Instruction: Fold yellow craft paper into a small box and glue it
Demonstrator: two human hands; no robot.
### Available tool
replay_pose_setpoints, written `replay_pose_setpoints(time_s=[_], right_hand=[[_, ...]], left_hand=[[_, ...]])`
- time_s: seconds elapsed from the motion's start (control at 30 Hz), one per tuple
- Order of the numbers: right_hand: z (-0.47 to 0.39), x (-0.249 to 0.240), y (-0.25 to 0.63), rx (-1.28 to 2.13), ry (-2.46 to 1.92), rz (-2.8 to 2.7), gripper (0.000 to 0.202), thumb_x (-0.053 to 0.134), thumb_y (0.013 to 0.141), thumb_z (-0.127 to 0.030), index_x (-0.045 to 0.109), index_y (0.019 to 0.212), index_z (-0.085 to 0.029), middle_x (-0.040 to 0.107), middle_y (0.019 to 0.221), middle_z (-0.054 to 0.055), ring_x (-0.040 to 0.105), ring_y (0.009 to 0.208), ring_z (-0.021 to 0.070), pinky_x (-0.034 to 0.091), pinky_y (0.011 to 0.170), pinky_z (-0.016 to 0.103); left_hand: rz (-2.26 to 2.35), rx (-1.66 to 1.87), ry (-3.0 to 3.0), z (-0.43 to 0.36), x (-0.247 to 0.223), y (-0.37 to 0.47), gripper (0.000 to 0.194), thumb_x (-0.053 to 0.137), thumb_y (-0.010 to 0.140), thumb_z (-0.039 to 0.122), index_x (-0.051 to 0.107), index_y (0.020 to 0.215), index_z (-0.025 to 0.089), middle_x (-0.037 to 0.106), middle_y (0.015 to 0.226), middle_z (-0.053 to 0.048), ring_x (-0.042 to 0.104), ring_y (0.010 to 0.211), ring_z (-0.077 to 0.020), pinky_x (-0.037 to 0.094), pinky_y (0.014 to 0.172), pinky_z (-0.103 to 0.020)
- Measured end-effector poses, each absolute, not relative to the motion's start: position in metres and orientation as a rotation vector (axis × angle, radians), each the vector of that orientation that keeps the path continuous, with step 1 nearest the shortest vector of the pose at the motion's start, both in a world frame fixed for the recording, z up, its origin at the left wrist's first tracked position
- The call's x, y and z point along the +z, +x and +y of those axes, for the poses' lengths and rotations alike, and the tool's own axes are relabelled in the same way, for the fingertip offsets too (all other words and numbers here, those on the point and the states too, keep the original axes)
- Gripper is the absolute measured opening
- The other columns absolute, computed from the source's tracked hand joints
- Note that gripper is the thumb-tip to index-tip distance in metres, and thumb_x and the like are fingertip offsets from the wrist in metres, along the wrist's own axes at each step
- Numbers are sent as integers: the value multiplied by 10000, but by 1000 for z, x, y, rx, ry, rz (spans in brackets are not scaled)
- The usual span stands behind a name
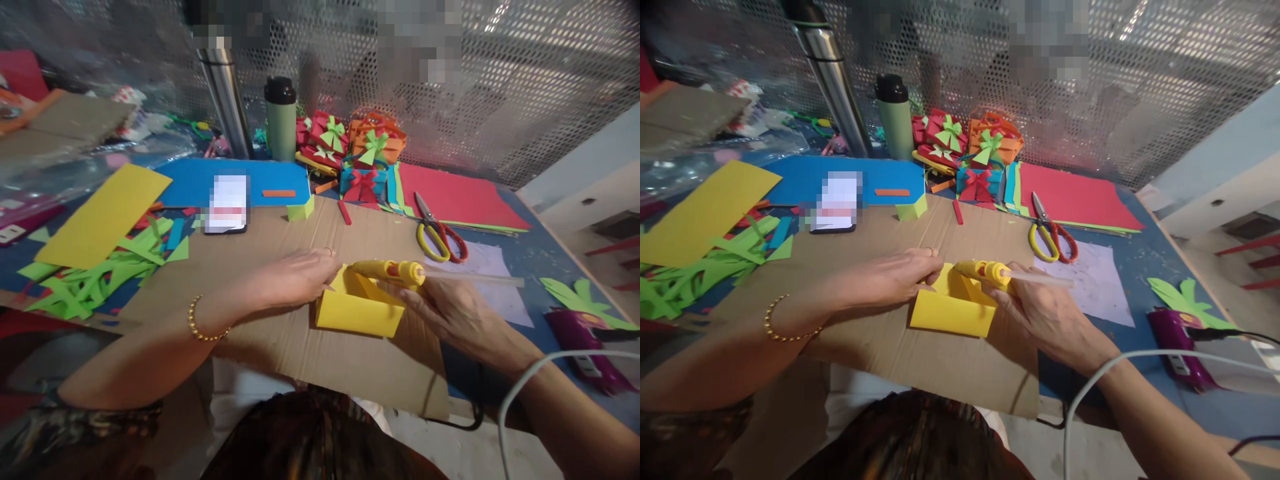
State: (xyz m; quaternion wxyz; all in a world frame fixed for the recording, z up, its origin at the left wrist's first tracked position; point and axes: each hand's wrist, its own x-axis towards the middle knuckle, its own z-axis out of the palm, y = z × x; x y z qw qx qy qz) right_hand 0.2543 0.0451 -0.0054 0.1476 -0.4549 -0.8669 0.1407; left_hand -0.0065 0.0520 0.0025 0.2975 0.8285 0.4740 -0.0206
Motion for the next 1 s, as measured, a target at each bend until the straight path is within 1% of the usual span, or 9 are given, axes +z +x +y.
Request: replay_pose_setpoints(time_s=[0.1, 0.23, 0.4, 0.47, 0.53, 0.77, 0.9, 1.0], right_hand=[[45, -6, 254, 367, -1286, -2507, 503, 284, 1027, -606, 384, 666, -271, 512, 609, 26, 575, 629, 195, 393, 539, 320], [45, -6, 256, 290, -1182, -2522, 464, 314, 1046, -541, 404, 684, -264, 504, 597, 8, 574, 609, 181, 382, 508, 298], [45, -7, 259, 210, -1058, -2544, 398, 356, 1063, -460, 471, 745, -249, 600, 691, 25, 596, 611, 172, 396, 506, 289], [45, -8, 260, 202, -1045, -2552, 392, 356, 1067, -454, 495, 766, -244, 636, 738, 39, 606, 624, 175, 407, 520, 293], [45, -8, 260, 201, -1046, -2551, 402, 356, 1068, -454, 501, 760, -240, 643, 746, 42, 598, 613, 171, 404, 520, 295], [48, -8, 257, 213, -1115, -2529, 435, 352, 1064, -495, 504, 752, -233, 582, 669, 12, 528, 547, 146, 364, 495, 289], [47, -6, 257, 171, -1071, -2549, 427, 347, 1072, -469, 501, 750, -234, 603, 683, 19, 543, 560, 149, 370, 493, 287], [46, -5, 260, 122, -1026, -2577, 402, 354, 1073, -446, 544, 794, -228, 635, 715, 32, 567, 584, 169, 400, 516, 301]], left_hand=[[1263, -51, 2220, 52, 2, -7, 162, 543, 969, 222, 454, 835, 201, 552, 957, -17, 522, 869, -169, 364, 770, -299], [1232, -18, 2248, 52, 0, -9, 134, 544, 972, 227, 478, 859, 195, 553, 958, -15, 522, 845, -162, 364, 748, -295], [1210, -6, 2253, 53, -1, -10, 156, 554, 975, 211, 476, 841, 192, 555, 950, -19, 521, 837, -157, 355, 724, -287], [1205, 1, 2268, 52, -1, -10, 160, 556, 972, 197, 474, 835, 193, 556, 942, -17, 521, 837, -157, 354, 721, -282], [1205, 3, 2281, 52, -1, -10, 157, 553, 974, 191, 474, 838, 194, 557, 939, -17, 521, 834, -156, 354, 718, -279], [1216, -23, 2282, 53, -1, -9, 176, 579, 983, 217, 464, 852, 193, 554, 946, -17, 521, 851, -160, 354, 718, -280], [1240, -47, 2265, 53, 0, -9, 166, 546, 989, 194, 465, 844, 193, 553, 949, -19, 516, 837, -157, 348, 714, -282], [1238, -49, 2257, 52, 1, -9, 174, 538, 987, 180, 461, 832, 193, 550, 950, -17, 508, 824, -151, 343, 713, -283]])
